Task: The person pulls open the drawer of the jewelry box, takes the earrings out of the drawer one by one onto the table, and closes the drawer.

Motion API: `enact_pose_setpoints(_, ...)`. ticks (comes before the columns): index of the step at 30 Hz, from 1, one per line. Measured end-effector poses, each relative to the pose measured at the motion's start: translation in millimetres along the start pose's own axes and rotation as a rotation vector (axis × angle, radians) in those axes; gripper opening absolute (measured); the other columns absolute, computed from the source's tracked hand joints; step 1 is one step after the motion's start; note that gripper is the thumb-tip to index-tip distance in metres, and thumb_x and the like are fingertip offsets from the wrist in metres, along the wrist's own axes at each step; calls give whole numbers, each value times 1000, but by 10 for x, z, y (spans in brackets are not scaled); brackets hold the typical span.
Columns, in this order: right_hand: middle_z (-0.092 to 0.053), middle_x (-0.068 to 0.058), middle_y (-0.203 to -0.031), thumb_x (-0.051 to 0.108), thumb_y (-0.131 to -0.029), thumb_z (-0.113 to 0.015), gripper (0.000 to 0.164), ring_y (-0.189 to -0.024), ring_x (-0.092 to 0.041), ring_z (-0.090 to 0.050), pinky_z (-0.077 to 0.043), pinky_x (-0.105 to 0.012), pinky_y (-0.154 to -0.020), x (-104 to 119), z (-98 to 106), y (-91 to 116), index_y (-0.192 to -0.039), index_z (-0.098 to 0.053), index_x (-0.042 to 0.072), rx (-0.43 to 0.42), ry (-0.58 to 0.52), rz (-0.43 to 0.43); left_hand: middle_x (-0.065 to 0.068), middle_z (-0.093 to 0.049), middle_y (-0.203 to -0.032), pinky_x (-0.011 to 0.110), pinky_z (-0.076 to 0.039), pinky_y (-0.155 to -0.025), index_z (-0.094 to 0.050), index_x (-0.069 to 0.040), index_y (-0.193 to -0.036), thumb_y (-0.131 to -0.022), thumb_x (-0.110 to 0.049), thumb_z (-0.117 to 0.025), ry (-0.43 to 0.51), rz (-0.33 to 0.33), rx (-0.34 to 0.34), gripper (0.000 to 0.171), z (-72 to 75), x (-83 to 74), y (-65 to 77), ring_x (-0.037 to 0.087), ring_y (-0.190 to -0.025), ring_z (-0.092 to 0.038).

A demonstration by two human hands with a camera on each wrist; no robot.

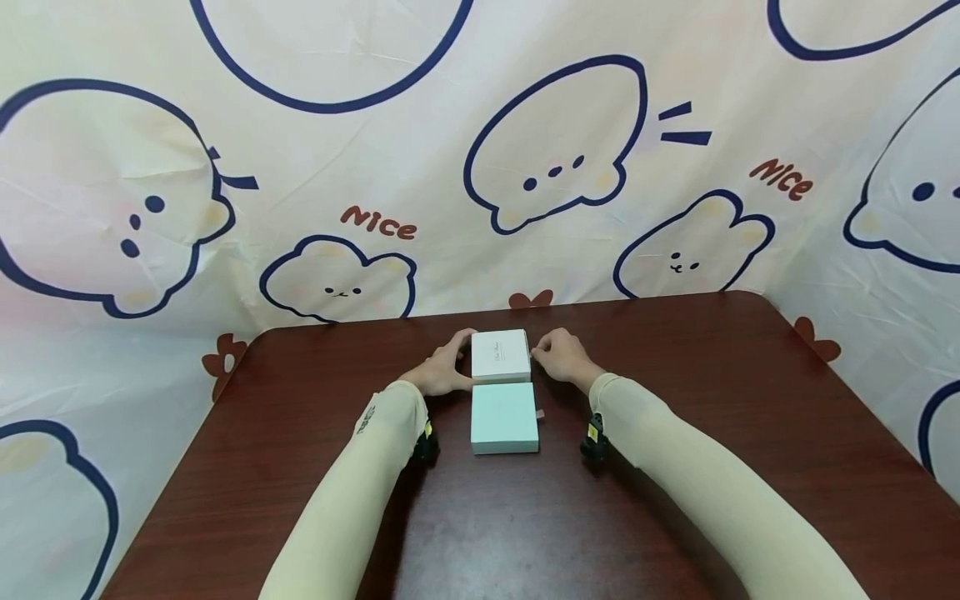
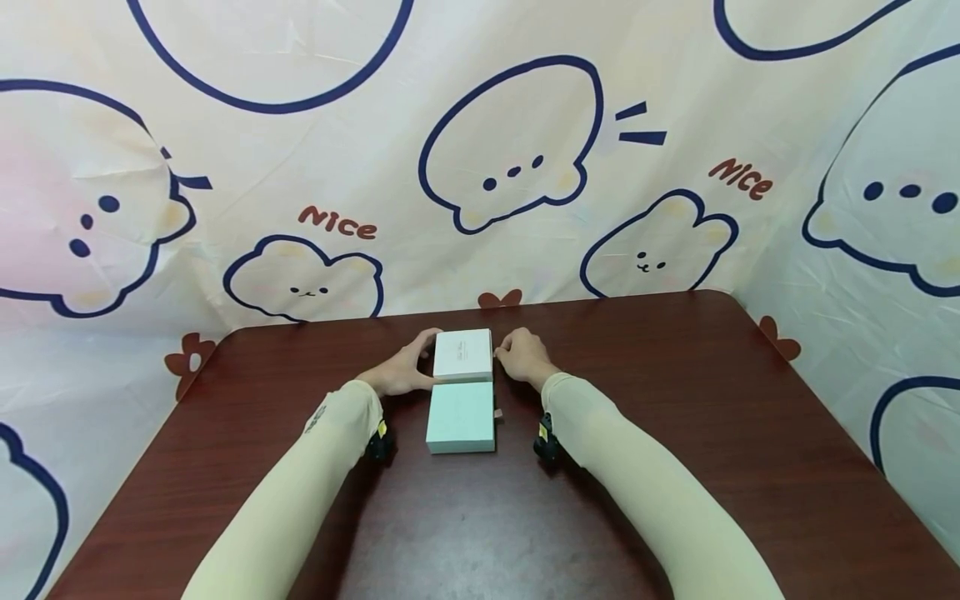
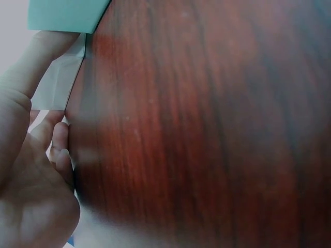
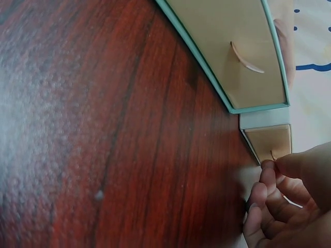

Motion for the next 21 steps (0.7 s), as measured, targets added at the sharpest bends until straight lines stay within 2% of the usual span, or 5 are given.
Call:
enact_pose_setpoints(9,-54,0,-66,20,-104,-57,35,-66,-17,-52,-41,-28,-62,-32,-19,3,-74,-70,6,-3,-4,-17,12,-22,-167,58,-30,-118,-17,-19,-158,-91,-16,-76,4,6,-3,90,-13,22,-13,41,-145,-33)
enact_pose_setpoints(21,-52,0,-61,19,-104,-57,38,-64,-17,-51,-40,-28,-61,-43,-6,20,-70,-67,5,-12,-13,-9,13,-26,-165,54,-29,-120,-18,-19,-157,-89,-14,-77,13,-2,-14,90,-18,50,-44,39,-146,-32)
Point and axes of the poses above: each hand's wrist, its own y-axis away from the middle knuckle, its own z-axis out of the back of the hand, x = y × z, the point moved 2 cm from there along -y, towards the middle knuckle
